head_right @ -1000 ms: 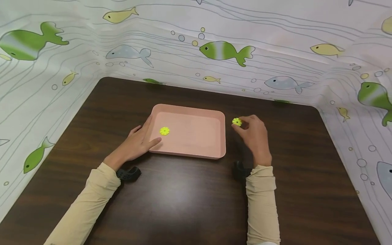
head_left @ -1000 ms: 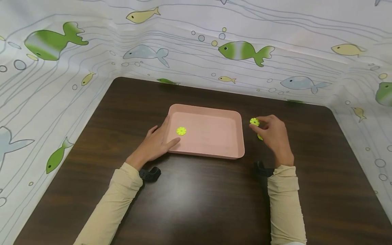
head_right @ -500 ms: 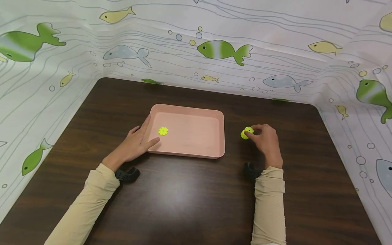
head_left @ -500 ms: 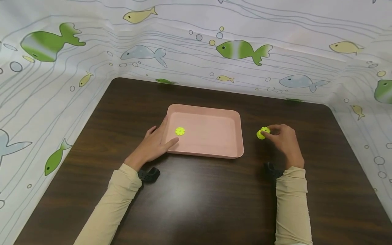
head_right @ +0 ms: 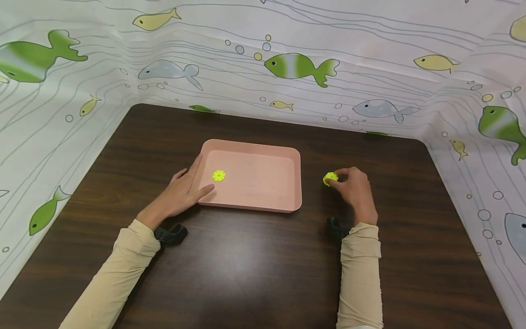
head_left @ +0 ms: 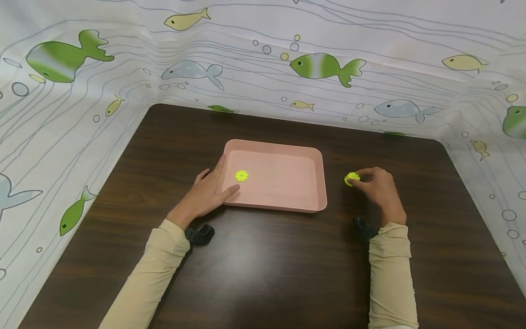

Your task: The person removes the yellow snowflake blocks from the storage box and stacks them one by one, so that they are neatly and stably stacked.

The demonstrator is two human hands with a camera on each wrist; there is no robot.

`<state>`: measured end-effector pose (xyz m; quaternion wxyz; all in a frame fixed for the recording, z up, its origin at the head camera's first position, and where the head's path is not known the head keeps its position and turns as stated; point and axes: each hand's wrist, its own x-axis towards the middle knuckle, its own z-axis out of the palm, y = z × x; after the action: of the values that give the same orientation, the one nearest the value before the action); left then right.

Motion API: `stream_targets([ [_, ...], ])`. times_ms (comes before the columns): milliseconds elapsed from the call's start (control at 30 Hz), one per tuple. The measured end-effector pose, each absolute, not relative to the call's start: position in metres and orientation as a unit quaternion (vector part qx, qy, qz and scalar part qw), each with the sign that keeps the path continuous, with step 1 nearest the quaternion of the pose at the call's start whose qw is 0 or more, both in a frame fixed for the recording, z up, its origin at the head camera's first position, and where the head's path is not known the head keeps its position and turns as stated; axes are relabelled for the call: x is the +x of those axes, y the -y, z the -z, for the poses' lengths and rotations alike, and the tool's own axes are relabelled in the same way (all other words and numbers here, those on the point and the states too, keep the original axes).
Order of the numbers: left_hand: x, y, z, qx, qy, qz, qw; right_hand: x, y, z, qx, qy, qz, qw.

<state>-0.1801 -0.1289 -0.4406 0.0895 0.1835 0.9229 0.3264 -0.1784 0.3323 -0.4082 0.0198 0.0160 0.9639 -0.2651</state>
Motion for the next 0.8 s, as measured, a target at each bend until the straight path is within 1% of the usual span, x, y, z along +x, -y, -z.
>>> stream_targets([
  [233,-0.181,0.133,0.441,0.189,-0.920,-0.334,0.081,-0.182,-0.328,0.406,0.015,-0.963,0.268,0.013],
  [400,-0.181,0.135,0.440,0.186,-0.923,-0.327,0.081,-0.184,-0.308,0.394,-0.005,-0.959,0.281,-0.041],
  [500,-0.181,0.135,0.439,0.185,-0.924,-0.324,0.083,-0.192,-0.278,0.387,-0.042,-0.952,0.293,-0.075],
  [600,-0.181,0.134,0.438,0.186,-0.924,-0.323,0.084,-0.202,-0.239,0.382,-0.086,-0.945,0.304,-0.084],
  [700,-0.180,0.132,0.438,0.186,-0.924,-0.322,0.085,-0.210,-0.195,0.382,-0.129,-0.940,0.308,-0.071],
  [800,-0.179,0.128,0.440,0.188,-0.923,-0.326,0.086,-0.213,-0.155,0.388,-0.168,-0.934,0.312,-0.036],
])
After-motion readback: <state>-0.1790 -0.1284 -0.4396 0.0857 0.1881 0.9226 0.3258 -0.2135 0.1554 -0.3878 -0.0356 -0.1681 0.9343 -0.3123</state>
